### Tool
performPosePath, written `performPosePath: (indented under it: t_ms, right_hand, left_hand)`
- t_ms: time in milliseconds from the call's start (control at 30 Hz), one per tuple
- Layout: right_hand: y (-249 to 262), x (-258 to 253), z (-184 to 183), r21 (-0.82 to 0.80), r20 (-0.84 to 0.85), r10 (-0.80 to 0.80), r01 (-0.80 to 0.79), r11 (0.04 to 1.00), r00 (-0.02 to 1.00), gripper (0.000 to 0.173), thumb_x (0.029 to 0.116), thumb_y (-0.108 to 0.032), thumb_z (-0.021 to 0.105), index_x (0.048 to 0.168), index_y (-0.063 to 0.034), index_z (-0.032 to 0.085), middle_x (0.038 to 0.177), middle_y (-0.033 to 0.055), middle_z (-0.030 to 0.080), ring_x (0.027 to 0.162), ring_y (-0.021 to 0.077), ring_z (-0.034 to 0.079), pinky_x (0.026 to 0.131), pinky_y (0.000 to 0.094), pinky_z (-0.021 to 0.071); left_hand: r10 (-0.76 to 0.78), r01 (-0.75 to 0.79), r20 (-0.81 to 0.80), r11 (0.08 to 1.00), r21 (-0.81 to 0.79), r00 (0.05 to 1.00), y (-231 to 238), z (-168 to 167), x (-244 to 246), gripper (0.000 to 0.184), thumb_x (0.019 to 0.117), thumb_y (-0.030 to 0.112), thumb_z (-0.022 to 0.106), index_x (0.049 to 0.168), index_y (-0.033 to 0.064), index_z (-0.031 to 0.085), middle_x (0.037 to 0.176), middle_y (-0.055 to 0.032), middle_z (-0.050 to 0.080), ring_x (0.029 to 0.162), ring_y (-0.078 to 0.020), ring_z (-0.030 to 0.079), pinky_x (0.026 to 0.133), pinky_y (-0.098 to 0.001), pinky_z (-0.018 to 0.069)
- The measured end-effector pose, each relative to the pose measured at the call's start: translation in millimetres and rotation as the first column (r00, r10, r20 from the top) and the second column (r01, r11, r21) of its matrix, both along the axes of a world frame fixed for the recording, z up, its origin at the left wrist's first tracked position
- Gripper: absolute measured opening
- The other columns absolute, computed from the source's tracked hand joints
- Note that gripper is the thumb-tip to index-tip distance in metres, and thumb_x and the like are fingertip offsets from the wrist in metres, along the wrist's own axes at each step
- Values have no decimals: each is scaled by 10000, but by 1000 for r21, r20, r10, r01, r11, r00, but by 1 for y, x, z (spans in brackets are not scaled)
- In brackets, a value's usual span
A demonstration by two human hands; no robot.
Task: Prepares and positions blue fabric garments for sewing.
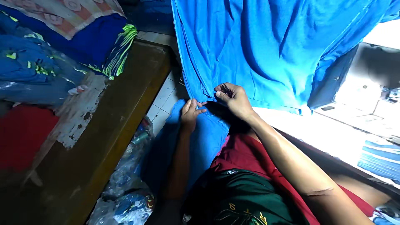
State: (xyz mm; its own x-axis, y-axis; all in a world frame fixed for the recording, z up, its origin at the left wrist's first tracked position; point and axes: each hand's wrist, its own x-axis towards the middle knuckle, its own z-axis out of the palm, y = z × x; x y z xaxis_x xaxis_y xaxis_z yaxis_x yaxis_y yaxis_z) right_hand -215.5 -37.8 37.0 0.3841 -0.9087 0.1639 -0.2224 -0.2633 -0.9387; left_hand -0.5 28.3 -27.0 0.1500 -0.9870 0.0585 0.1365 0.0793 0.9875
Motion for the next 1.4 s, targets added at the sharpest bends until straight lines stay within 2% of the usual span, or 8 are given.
performPosePath:
  t_ms: [67,133,300,433,600,1000,1167,1400]
  right_hand:
    - [0,-2,0,4,0,12,-12,1000,1000,145,1027,-188,628,1130,-124,708,887,30,690,707,129,629,618,333,541]
    - [0,-3,0,12,-4,27,-27,1000,1000,137,1027,-181,628,1115,-124,715,888,26,698,713,124,636,629,331,546]
    - [6,-5,4,13,-4,90,-90,996,996,224,1054,-310,588,995,-135,715,747,5,631,620,121,576,551,323,486]
    - [25,1,3,37,-49,221,-220,975,974,520,1120,-456,261,985,-131,645,686,23,566,568,163,554,493,355,481]
    - [27,23,-10,88,-263,277,-262,961,924,386,1098,-387,414,878,-146,620,710,35,588,633,199,600,563,450,498]
    - [25,51,-25,77,-156,269,-260,963,951,340,1069,-331,531,811,-132,627,702,43,564,611,202,543,543,447,456]
    - [23,55,-20,56,-107,323,-319,946,940,344,1087,-332,496,867,-115,646,707,31,582,640,177,577,593,407,494]
    - [33,46,-12,33,-116,284,-282,959,952,318,1066,-306,543,815,-130,628,664,39,537,550,183,502,483,393,421]
  left_hand:
    - [-56,53,-217,998,-18,974,-5,-4,-4,370,1121,366,294,1042,143,578,1053,-95,703,1054,-287,711,836,-471,613]
    - [-81,71,-267,996,-46,960,-5,-7,-5,378,1121,360,301,1036,153,606,1046,-80,719,1011,-240,716,829,-399,605]
    - [41,-49,-97,996,-79,994,6,-4,-2,345,1104,334,413,997,131,671,950,-18,670,833,-148,652,796,-354,578]
    - [83,-77,67,994,-79,994,22,-3,10,361,1099,306,423,918,117,672,913,-17,675,760,-134,636,705,-312,570]
    - [24,-19,108,999,-44,994,35,-1,21,364,1096,245,401,866,115,651,840,-17,670,722,-128,629,682,-309,557]
    - [-59,60,-69,998,8,996,41,6,22,339,1084,252,417,862,138,647,828,-6,647,710,-118,614,664,-287,546]
    - [-76,76,-27,997,-7,997,43,4,20,335,1090,287,448,887,126,661,817,-5,648,694,-107,608,654,-271,543]
    - [-92,97,110,994,-44,990,41,1,25,364,1087,311,463,842,117,651,775,-6,641,686,-119,606,663,-290,540]
